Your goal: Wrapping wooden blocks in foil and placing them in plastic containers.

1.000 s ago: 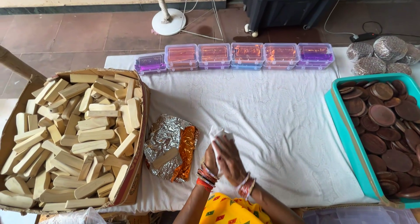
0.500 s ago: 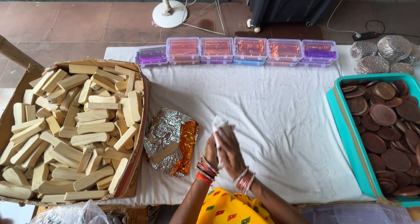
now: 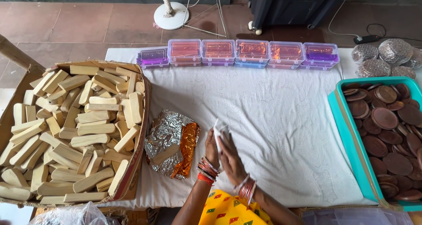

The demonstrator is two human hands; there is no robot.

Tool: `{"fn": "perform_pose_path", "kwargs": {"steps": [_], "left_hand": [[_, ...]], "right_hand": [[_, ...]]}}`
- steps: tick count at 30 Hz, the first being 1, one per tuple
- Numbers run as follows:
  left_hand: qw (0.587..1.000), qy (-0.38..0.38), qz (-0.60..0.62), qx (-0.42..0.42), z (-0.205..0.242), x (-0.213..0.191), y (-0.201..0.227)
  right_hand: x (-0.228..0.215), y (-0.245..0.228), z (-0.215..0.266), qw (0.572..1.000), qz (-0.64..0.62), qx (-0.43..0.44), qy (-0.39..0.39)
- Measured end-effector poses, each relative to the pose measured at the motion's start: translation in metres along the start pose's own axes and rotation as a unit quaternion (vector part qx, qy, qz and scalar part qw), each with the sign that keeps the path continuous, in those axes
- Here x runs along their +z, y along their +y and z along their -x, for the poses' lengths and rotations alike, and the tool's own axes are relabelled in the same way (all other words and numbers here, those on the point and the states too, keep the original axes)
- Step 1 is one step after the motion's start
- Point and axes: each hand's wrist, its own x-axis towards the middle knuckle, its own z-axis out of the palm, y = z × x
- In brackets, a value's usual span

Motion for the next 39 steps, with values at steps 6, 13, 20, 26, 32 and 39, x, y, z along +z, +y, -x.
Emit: {"fn": "perform_pose_path", "kwargs": {"steps": [6,13,20,26,32,39], "left_hand": [[0.994,-0.028,-0.018,-0.107,0.041,0.067,0.04],[0.987,0.07,-0.141,-0.037,0.001,0.014,0.025],[0.993,0.021,-0.078,-0.081,0.047,0.068,0.041],[0.999,0.026,-0.004,-0.034,0.018,0.032,-0.003],[0.993,0.05,-0.086,0.07,0.006,0.005,-0.001],[0.994,0.018,-0.067,-0.089,0.047,0.062,0.015]], "right_hand": [[-0.028,0.046,-0.051,0.997,0.005,0.016,0.072],[0.008,-0.012,0.029,0.999,-0.03,0.024,0.025],[-0.022,0.032,-0.031,0.994,-0.039,0.078,0.065],[-0.004,0.02,0.003,0.991,-0.062,0.07,0.099],[0.003,-0.007,0.033,0.995,-0.066,0.075,0.008],[-0.036,0.033,-0.032,0.981,-0.098,0.104,0.13]]}}
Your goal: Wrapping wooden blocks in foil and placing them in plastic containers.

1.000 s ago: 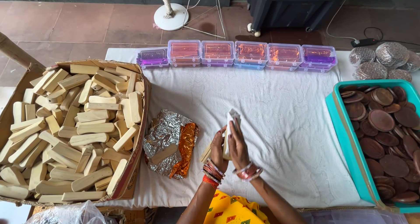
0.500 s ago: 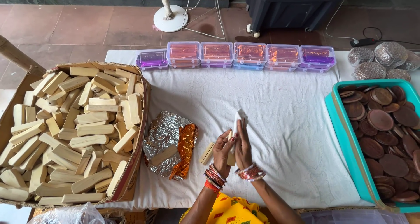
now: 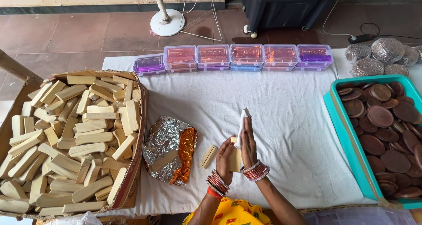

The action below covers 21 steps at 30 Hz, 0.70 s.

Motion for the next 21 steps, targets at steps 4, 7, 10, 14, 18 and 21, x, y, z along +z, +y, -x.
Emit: {"fn": "perform_pose_path", "kwargs": {"steps": [4,7,10,14,18,21], "left_hand": [[0.992,0.121,0.028,0.027,-0.047,-0.037,-0.027],[0.991,0.085,0.005,0.103,-0.061,-0.072,-0.022],[0.981,0.125,-0.134,0.055,-0.06,-0.074,-0.037],[0.997,0.049,-0.047,0.028,0.001,-0.008,-0.014],[0.998,0.02,-0.038,0.044,0.018,0.028,0.024],[0.993,0.021,-0.03,0.115,-0.03,-0.019,0.004]], "right_hand": [[0.021,0.002,0.05,0.998,-0.034,-0.029,-0.044],[0.023,-0.008,0.067,0.996,-0.041,-0.029,-0.071],[0.022,-0.011,0.067,0.996,-0.032,-0.007,-0.084],[0.003,-0.035,0.027,0.998,-0.026,-0.021,-0.05],[0.0,-0.039,0.031,0.998,-0.01,-0.05,-0.026],[0.011,-0.05,0.071,0.996,0.002,-0.043,-0.071]]}}
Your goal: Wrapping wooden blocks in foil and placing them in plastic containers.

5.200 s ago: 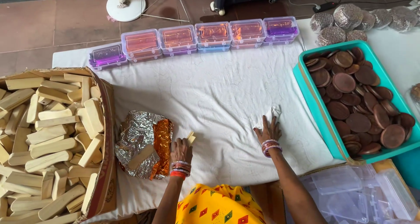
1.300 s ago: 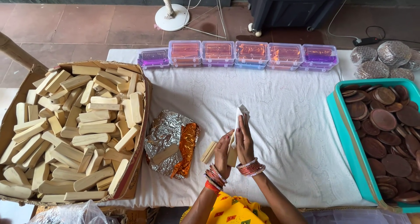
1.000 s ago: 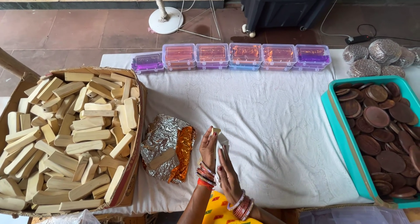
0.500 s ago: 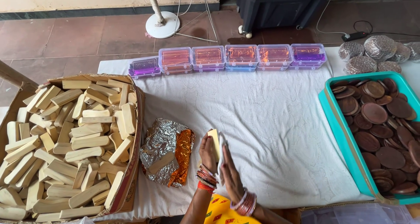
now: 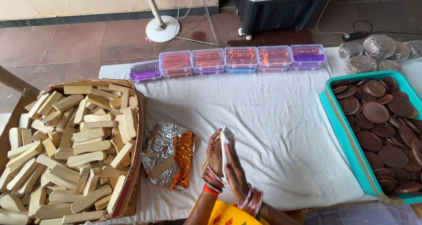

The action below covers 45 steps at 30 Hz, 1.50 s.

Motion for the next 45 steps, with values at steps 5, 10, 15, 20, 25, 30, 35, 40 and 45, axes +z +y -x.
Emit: {"fn": "perform_pose_path", "kwargs": {"steps": [5,10,15,20,25,30,35,40,45], "left_hand": [[0.997,-0.048,-0.019,0.053,0.003,-0.006,0.007],[0.993,-0.108,0.003,-0.052,0.042,0.026,0.025],[0.996,-0.012,0.027,-0.087,0.022,0.026,0.022],[0.967,-0.004,-0.217,0.135,-0.022,-0.03,-0.02],[0.994,-0.03,-0.025,-0.1,0.037,0.044,0.052],[0.99,-0.089,-0.011,-0.11,0.043,0.048,0.035],[0.999,-0.011,-0.046,-0.013,-0.038,-0.057,-0.085],[0.945,-0.092,-0.269,0.16,0.018,-0.006,-0.019],[0.99,-0.116,-0.015,-0.075,0.061,0.057,0.039]], "right_hand": [[0.008,0.028,0.004,0.997,0.044,0.018,-0.054],[-0.029,0.041,-0.063,0.998,0.037,-0.031,0.044],[-0.01,0.042,-0.036,0.999,0.007,-0.02,0.048],[0.011,0.009,0.019,1.0,-0.002,-0.028,0.012],[-0.011,0.015,-0.031,0.999,-0.026,0.026,0.01],[-0.019,0.025,-0.049,0.996,0.031,-0.047,0.069],[0.015,0.018,0.005,0.999,-0.03,0.025,-0.001],[0.005,0.012,-0.017,0.999,-0.016,0.023,-0.017],[-0.026,0.018,-0.065,0.997,0.025,-0.036,0.062]]}}
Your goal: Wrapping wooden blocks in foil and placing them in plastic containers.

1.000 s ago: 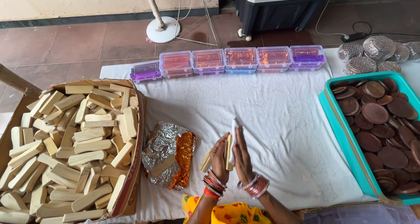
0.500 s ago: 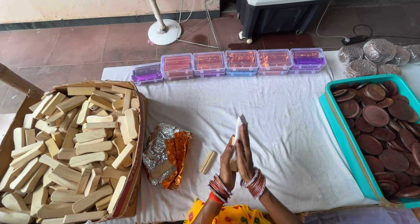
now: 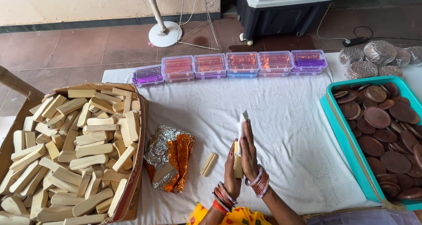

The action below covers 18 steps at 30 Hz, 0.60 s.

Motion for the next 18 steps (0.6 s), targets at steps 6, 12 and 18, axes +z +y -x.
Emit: {"fn": "perform_pose_path", "kwargs": {"steps": [6,12,18], "left_hand": [[0.998,0.061,-0.006,0.023,-0.026,-0.027,0.019],[0.996,0.009,-0.052,0.076,-0.011,-0.013,0.016],[0.998,-0.024,0.053,-0.001,0.001,0.0,0.011]], "right_hand": [[0.029,-0.019,0.06,0.996,-0.073,0.031,-0.029],[0.016,-0.009,0.038,0.997,-0.033,0.031,-0.056],[-0.001,-0.007,0.007,1.0,-0.011,0.004,0.011]]}}
